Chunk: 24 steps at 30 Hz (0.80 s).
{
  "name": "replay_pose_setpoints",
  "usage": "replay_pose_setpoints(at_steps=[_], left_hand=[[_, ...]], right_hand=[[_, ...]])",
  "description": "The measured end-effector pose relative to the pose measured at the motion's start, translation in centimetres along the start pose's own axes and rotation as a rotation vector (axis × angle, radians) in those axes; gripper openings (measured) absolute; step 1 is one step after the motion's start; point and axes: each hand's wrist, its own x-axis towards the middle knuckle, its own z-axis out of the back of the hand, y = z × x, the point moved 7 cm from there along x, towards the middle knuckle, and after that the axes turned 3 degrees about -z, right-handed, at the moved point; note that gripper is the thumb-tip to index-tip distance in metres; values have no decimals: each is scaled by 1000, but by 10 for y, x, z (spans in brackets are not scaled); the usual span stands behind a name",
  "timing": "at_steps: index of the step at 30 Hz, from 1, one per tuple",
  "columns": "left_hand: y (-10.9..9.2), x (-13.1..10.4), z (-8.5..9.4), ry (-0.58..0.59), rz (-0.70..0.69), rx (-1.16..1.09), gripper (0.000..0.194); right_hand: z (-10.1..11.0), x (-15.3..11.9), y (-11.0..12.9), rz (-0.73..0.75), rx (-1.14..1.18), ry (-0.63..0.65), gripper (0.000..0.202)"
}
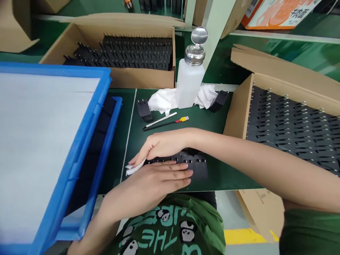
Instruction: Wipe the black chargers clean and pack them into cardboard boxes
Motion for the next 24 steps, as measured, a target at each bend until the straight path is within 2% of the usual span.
replay_pose_setpoints(at_steps=[4, 11, 17, 19, 20, 22, 23, 24], left_hand=[[1, -1, -2, 14, -7, -30, 44], [0, 0, 0, 2, 15, -23, 46], [-1, 0, 2, 17, 28, 59, 48], [-8, 0, 5, -7, 26, 123, 42], [-13, 1, 6, -35, 28, 168, 38], [-26, 5, 7, -108, 24, 258, 34], [-32, 9, 4, -135, 7, 290, 34], [-38, 13, -1, -146, -19, 312, 34]], right_hand=[[12, -24, -6, -38, -112, -77, 47], [14, -77, -21, -89, -217, -37, 45], [21, -126, -12, -310, -433, -50, 46], [26, -143, 3, -290, -467, -174, 43], [31, -149, 13, -233, -489, -316, 41], [38, -163, 32, -83, -537, -700, 40], [35, -167, 37, -15, -554, -843, 41], [27, -164, 35, 26, -564, -889, 42]])
